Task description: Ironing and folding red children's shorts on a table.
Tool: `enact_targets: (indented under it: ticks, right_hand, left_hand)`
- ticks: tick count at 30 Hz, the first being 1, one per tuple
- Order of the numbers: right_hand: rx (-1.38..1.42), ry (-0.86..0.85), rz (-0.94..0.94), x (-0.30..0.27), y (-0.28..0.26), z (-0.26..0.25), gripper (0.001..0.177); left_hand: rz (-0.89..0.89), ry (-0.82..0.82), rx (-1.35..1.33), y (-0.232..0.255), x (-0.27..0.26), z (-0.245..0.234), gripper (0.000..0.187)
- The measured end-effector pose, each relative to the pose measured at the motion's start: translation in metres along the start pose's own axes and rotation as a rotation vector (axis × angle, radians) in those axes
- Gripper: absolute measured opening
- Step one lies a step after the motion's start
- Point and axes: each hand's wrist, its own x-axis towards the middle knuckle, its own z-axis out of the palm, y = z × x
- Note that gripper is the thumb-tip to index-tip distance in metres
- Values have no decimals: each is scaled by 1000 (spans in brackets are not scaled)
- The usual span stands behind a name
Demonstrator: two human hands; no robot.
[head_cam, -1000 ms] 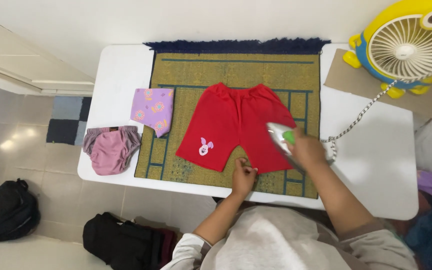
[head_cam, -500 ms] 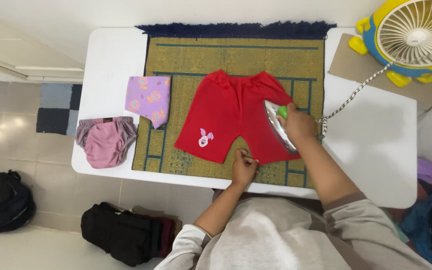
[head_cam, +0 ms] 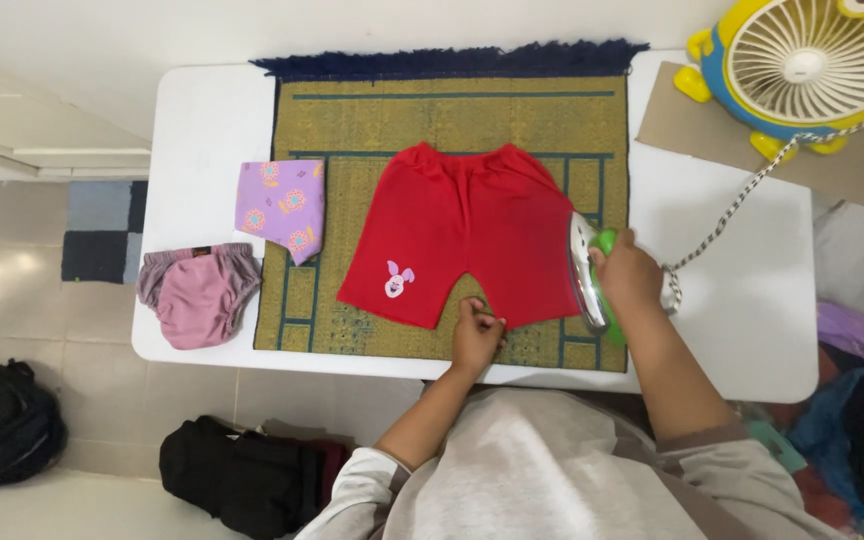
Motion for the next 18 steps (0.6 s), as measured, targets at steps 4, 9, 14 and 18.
enact_targets:
  ticks: [4, 9, 14, 18]
  right_hand:
    - [18, -105, 88, -25, 27, -30, 53]
    - [90, 168, 101, -41, 121, -32, 55]
    - [594, 339, 217, -54, 177, -37, 36]
    - [1417, 573, 64, -51, 219, 18, 41]
  left_hand:
    - [58, 7, 154, 40, -25, -3, 45]
    - [770, -79, 897, 66, -32, 5, 55]
    - [997, -175, 1174, 49, 9, 51, 57]
    - [959, -302, 1467, 62, 22, 68, 54]
